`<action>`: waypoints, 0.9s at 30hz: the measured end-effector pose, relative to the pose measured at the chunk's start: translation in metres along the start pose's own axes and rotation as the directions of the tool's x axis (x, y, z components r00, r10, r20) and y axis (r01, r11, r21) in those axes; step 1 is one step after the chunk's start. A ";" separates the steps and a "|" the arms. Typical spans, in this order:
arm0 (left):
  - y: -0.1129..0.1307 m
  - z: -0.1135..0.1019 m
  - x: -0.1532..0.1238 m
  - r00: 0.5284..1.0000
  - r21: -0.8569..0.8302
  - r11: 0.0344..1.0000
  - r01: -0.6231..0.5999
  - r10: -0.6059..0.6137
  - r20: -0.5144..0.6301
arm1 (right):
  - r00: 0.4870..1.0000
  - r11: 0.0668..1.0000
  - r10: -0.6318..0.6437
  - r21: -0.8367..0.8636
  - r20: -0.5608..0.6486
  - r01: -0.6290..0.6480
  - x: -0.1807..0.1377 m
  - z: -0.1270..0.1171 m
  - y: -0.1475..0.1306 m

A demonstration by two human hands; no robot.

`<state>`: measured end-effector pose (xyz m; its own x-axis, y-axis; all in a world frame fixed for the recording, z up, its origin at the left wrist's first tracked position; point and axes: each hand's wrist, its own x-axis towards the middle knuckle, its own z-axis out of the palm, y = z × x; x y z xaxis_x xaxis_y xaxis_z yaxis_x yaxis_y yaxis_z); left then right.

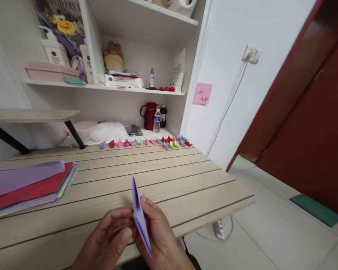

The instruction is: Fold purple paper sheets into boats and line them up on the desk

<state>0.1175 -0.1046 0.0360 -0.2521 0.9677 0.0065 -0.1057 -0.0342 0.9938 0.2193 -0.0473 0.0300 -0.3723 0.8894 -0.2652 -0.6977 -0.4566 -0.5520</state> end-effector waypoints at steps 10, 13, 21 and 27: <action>0.007 0.018 -0.004 0.992 0.141 0.987 -0.081 0.093 -0.080 | 0.999 0.989 0.024 0.147 -0.026 -0.020 0.000 0.005 -0.001; 0.008 0.020 -0.005 0.993 0.133 0.989 -0.068 0.080 -0.085 | 1.000 0.990 0.016 0.144 -0.022 -0.013 0.001 0.004 -0.001; 0.004 0.019 -0.003 0.997 0.086 0.995 -0.044 0.049 -0.067 | 0.993 0.984 0.046 0.177 -0.107 -0.026 0.003 0.003 -0.001; 0.007 0.019 -0.003 0.996 0.047 0.998 0.032 -0.028 -0.085 | 0.995 0.995 0.010 0.098 -0.101 0.000 0.003 0.004 -0.001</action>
<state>0.1361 -0.1034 0.0452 -0.3296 0.9436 -0.0307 -0.0682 0.0086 0.9976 0.2166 -0.0445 0.0331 -0.3154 0.8822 -0.3496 -0.7545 -0.4565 -0.4714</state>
